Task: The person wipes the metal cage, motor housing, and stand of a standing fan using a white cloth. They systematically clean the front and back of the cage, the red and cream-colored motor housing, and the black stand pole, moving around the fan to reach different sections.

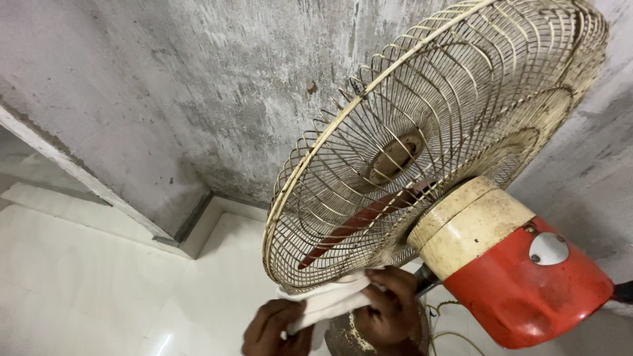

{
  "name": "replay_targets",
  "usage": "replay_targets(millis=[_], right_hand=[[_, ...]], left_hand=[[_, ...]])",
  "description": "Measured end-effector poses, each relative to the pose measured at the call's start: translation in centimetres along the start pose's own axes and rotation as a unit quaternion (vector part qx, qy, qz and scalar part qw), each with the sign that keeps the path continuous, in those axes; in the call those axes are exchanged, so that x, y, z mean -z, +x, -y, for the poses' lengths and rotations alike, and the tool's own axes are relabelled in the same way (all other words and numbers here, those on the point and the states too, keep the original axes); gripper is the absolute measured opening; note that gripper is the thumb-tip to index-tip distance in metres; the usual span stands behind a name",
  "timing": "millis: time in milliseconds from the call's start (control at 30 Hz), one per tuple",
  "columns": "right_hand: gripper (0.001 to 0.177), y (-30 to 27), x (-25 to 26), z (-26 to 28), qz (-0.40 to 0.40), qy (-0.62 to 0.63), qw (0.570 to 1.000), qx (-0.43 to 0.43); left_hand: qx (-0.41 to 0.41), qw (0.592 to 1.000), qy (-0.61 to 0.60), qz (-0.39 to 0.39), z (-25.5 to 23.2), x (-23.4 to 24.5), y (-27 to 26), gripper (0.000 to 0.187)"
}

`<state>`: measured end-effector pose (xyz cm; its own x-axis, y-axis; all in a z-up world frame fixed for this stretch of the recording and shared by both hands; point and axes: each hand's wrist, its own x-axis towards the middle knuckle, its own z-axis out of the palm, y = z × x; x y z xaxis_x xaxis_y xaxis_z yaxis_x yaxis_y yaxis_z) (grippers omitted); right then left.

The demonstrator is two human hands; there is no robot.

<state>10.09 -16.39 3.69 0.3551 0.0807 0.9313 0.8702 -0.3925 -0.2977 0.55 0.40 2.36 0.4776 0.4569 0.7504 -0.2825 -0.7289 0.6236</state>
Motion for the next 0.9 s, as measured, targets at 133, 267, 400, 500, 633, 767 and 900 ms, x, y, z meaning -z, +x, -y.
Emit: replay_targets(millis=[133, 267, 400, 500, 633, 767, 900], right_hand=[[0.031, -1.3, -2.1, 1.5, 0.030, 0.005, 0.999, 0.039], [0.030, -4.9, -2.8, 1.5, 0.027, 0.033, 0.999, -0.025], [0.032, -5.9, -0.9, -0.7, 0.026, 0.011, 0.998, -0.061], [0.028, -5.3, 0.4, -2.0, -0.008, 0.011, 0.983, -0.185], [0.036, -2.3, 0.9, -2.8, -0.047, -0.031, 0.992, -0.117], [0.044, 0.1, 1.4, -0.5, 0.011, -0.010, 0.998, -0.055], [0.049, 1.2, -1.5, 0.6, -0.008, 0.063, 0.997, 0.040]], left_hand=[[0.011, 1.000, 0.007, 0.008, 3.1, 2.7, 0.0, 0.035], [0.067, 0.997, 0.026, 0.015, 4.6, 1.2, -2.2, 0.036], [0.060, 0.997, -0.038, 0.044, 3.8, -1.1, -3.9, 0.036], [0.056, 0.993, -0.089, 0.057, 0.8, -2.4, -3.9, 0.036], [-0.061, 0.993, -0.098, 0.041, -2.7, -2.6, -0.9, 0.037], [-0.146, 0.985, -0.072, 0.063, -2.5, 0.4, 1.4, 0.040], [-0.165, 0.986, 0.018, -0.014, -2.3, 2.0, 3.0, 0.037]])
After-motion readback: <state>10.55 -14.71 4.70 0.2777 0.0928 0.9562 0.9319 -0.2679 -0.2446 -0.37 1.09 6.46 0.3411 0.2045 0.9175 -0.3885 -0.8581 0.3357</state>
